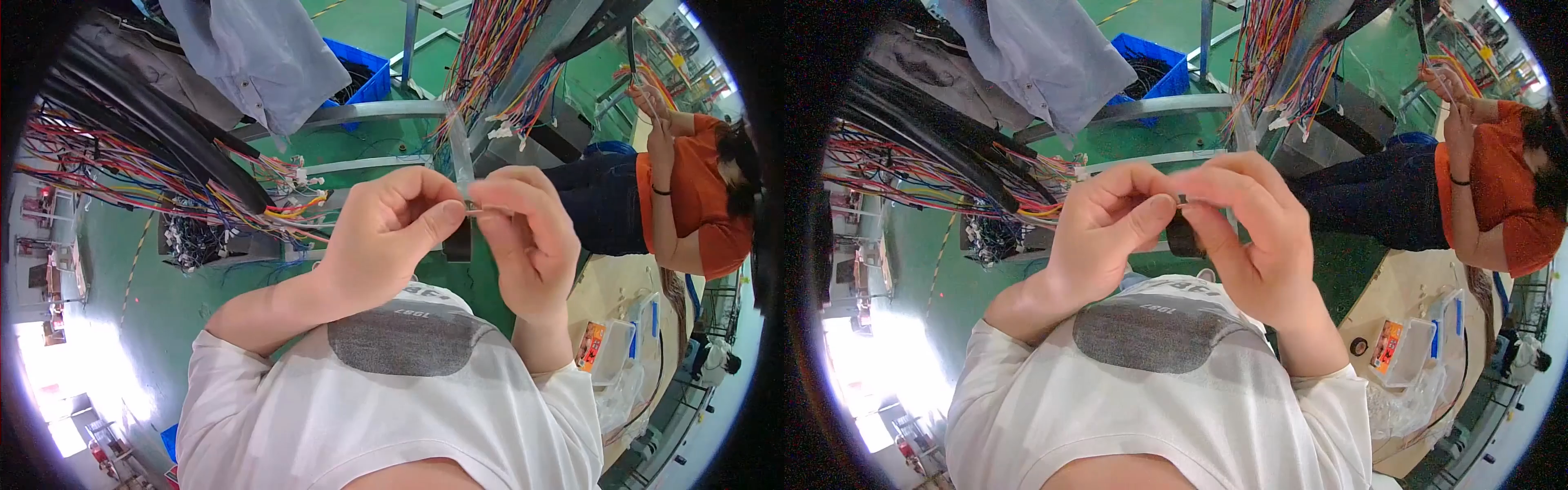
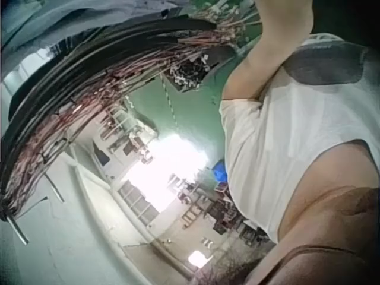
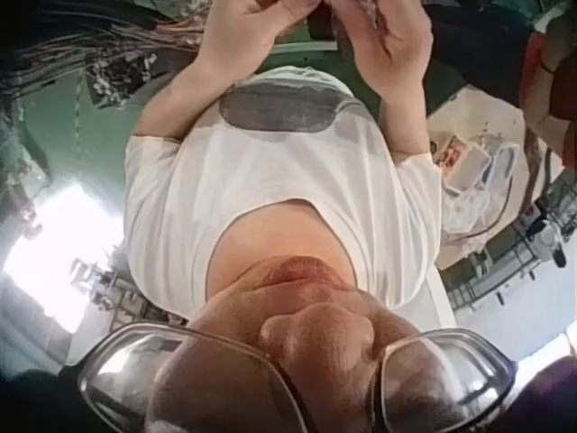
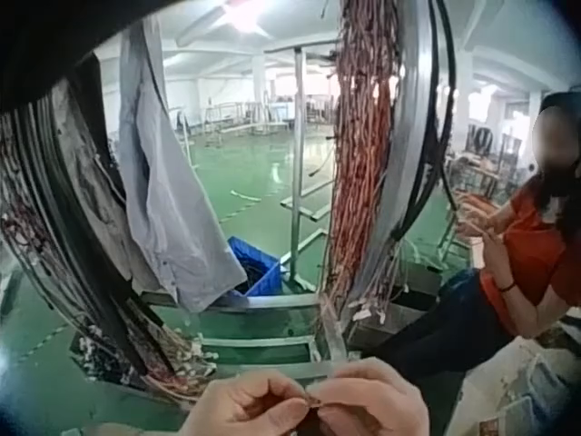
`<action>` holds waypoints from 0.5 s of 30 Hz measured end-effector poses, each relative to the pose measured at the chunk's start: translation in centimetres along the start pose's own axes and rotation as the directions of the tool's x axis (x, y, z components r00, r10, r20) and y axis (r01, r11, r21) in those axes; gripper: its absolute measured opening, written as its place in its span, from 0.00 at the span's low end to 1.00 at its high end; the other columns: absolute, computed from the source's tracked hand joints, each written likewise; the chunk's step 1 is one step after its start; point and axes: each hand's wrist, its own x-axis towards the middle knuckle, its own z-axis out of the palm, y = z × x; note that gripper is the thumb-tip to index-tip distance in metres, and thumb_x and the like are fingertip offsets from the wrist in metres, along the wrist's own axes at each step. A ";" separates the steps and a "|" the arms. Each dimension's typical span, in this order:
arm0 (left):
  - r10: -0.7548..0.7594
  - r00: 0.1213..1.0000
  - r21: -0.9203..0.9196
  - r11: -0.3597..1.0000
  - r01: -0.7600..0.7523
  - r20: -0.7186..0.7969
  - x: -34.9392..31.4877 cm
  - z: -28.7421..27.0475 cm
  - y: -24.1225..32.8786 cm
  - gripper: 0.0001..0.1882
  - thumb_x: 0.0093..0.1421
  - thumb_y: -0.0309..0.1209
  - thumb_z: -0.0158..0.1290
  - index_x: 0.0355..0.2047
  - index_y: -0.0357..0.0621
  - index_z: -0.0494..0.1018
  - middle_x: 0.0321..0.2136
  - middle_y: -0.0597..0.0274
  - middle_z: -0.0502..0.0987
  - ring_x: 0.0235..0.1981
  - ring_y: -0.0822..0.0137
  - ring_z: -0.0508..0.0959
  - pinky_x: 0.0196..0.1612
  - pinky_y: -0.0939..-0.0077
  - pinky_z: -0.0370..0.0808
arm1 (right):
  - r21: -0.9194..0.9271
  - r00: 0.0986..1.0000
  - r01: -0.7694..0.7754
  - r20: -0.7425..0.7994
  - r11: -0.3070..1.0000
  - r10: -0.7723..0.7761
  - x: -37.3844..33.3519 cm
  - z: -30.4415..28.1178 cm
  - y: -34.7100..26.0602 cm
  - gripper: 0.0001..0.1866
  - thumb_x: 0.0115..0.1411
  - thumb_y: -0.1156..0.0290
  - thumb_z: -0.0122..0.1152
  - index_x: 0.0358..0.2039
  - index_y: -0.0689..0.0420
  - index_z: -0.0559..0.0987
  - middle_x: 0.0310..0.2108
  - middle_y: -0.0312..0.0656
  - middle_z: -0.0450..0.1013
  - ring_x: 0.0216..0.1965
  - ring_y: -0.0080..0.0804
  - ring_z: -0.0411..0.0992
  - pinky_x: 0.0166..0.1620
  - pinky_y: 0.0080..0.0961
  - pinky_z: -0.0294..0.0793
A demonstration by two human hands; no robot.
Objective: The recorder is wrapping electrical wire bundles with black tape at a wire harness assembly station.
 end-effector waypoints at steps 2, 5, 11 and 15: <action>0.000 1.000 0.024 1.000 0.000 -0.001 0.0 -0.2 0.1 0.04 0.55 0.24 0.48 0.30 0.37 0.68 0.22 0.72 0.68 0.23 0.85 0.64 0.23 0.92 0.61 | 0.004 0.999 0.021 0.036 1.000 -0.021 0.3 0.0 0.1 0.08 0.50 0.83 0.50 0.33 0.65 0.72 0.31 0.41 0.67 0.29 0.21 0.64 0.34 0.12 0.63; 0.101 0.994 0.177 0.980 -0.093 -0.035 0.2 -0.9 0.5 0.04 0.55 0.23 0.48 0.31 0.37 0.68 0.22 0.71 0.67 0.22 0.85 0.64 0.23 0.92 0.60 | 0.030 0.999 0.033 0.019 0.999 -0.034 0.8 0.7 0.2 0.05 0.50 0.82 0.50 0.30 0.66 0.72 0.30 0.40 0.67 0.28 0.19 0.64 0.32 0.12 0.63; 0.124 0.992 0.120 0.985 -0.122 -0.010 -0.2 -1.2 0.4 0.07 0.54 0.18 0.42 0.33 0.41 0.65 0.27 0.70 0.63 0.16 0.85 0.58 0.16 0.89 0.53 | 0.442 0.938 -0.326 0.044 0.835 0.343 0.7 1.1 -0.8 0.06 0.54 0.80 0.50 0.32 0.66 0.72 0.27 0.36 0.69 0.27 0.15 0.66 0.29 0.11 0.66; 0.313 0.946 0.379 0.868 -0.319 0.081 0.0 -2.5 -0.7 0.09 0.52 0.15 0.39 0.30 0.41 0.66 0.29 0.68 0.62 0.16 0.85 0.57 0.16 0.90 0.52 | 0.545 0.924 -0.361 0.098 0.757 0.370 0.7 1.2 -0.6 0.07 0.54 0.78 0.51 0.33 0.67 0.72 0.28 0.36 0.70 0.28 0.15 0.67 0.30 0.11 0.67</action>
